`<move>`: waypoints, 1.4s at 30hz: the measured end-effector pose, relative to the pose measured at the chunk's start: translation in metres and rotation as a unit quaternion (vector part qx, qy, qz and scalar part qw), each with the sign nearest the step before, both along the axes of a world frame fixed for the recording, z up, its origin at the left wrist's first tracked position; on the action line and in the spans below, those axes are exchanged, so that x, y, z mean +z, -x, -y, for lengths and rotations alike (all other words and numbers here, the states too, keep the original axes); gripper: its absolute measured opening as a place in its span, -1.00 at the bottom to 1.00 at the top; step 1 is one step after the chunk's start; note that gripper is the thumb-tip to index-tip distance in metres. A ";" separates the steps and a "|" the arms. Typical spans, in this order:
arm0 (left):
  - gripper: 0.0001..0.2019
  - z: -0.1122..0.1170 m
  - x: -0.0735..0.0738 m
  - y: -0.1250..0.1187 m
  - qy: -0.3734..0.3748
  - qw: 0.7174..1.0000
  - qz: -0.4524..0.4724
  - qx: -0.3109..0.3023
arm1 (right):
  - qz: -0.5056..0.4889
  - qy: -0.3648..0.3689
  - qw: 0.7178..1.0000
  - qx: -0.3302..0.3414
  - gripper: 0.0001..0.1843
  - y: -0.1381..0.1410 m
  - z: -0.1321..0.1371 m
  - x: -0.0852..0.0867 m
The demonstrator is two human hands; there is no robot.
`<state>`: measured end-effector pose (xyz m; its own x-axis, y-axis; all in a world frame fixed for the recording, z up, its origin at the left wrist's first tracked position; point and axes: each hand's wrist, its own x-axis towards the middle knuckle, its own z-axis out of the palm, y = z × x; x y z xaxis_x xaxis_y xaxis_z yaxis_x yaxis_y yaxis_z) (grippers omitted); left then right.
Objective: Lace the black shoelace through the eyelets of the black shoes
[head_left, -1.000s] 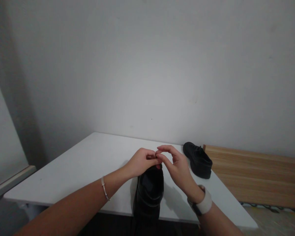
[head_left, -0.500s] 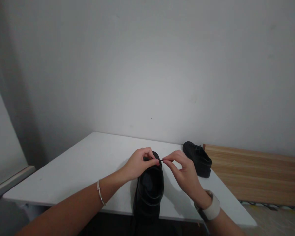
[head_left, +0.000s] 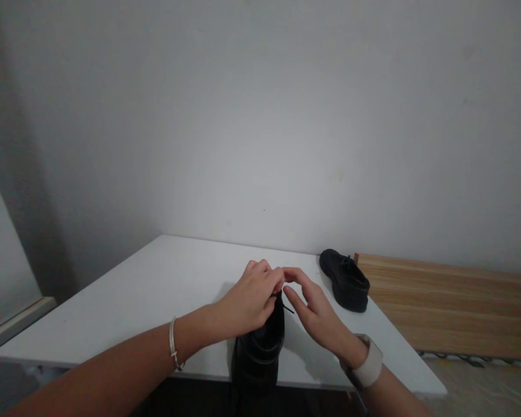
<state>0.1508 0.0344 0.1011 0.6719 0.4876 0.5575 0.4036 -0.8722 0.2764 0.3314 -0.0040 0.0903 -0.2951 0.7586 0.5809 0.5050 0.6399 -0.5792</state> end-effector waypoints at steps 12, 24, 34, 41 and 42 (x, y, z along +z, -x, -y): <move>-0.84 -0.013 -0.007 -0.010 -0.192 0.980 -0.042 0.031 | -0.110 0.115 0.987 0.014 -0.79 0.001 -0.019 -0.006; -0.94 -0.022 -0.018 0.003 -0.193 0.980 0.002 0.044 | -0.179 0.255 0.947 0.080 -0.74 -0.006 -0.038 -0.009; -0.88 0.000 -0.019 0.018 0.083 0.992 0.081 0.046 | 0.038 0.022 0.995 -0.095 -0.90 0.002 -0.030 -0.005; -0.57 -0.016 -0.037 0.048 0.025 0.983 0.110 0.143 | 0.098 -0.036 0.993 -0.063 -0.59 0.022 0.024 0.001; -0.58 -0.018 -0.043 0.051 0.011 0.983 0.101 0.155 | 0.148 -0.015 0.988 -0.047 -0.55 0.030 0.034 -0.001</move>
<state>0.1002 0.0526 0.0579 0.3663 0.6646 0.6512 0.5831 -0.7094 0.3959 0.3012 -0.0377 0.0895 -0.3845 0.7741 0.5029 0.7076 0.5970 -0.3779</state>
